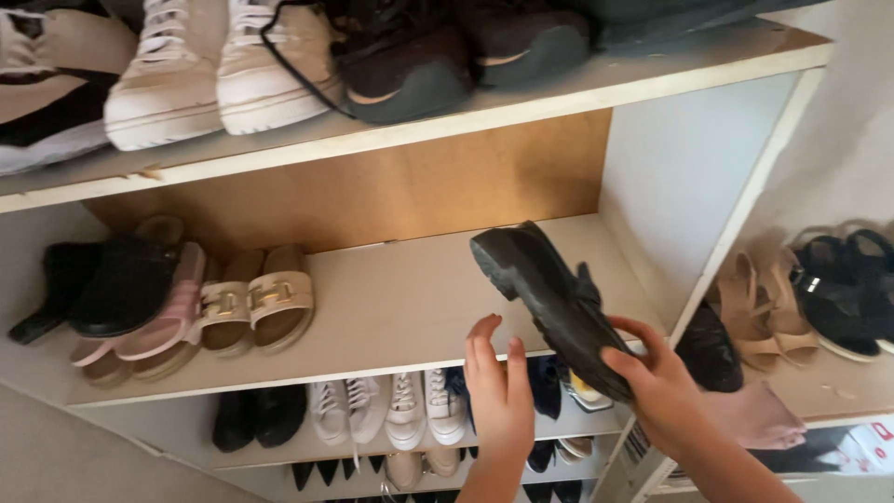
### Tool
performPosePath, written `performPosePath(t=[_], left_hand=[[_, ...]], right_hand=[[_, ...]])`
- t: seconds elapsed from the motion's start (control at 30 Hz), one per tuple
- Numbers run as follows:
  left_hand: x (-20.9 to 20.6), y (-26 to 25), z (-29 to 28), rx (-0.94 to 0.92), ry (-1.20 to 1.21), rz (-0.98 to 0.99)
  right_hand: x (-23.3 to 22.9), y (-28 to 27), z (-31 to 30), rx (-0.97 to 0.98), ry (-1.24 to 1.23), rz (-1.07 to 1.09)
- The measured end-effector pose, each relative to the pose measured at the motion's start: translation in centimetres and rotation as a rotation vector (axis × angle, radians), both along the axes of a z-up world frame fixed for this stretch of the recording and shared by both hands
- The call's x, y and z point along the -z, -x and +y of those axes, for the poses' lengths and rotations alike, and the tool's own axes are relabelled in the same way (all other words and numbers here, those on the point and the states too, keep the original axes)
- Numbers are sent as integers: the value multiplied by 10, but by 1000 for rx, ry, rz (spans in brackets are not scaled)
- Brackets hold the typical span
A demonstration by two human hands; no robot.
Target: The person gathers various shoes from a lower shelf and places them one by one onto an upper shelf of a shoe rack. The shoes are arranged in pairs, facing the same direction, and grouped by type.
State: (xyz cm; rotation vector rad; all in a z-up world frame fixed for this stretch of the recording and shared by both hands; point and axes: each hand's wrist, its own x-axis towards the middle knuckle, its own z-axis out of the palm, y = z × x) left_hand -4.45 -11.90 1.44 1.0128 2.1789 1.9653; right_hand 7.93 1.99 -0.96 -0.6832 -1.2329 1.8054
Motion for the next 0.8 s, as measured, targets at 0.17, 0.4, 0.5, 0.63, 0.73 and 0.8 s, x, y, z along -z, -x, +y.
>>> performPosePath(t=[0.17, 0.4, 0.5, 0.63, 0.73, 0.8], left_hand=[[-8, 49, -27, -137, -66, 192], [-1, 113, -66, -109, 123, -43], [12, 135, -78, -84, 182, -105], [32, 167, -86, -131, 246, -158], [44, 191, -93, -137, 254, -189], [57, 208, -99, -132, 274, -190]], right_hand=[[-42, 91, -29, 10, -80, -424], [-46, 158, -71, 17, -556, -651], [-23, 185, -84, 18, -752, -617], [19, 228, -103, 71, -1022, -402], [34, 257, -119, 104, -1079, -370], [36, 270, -131, 119, -1099, -344]])
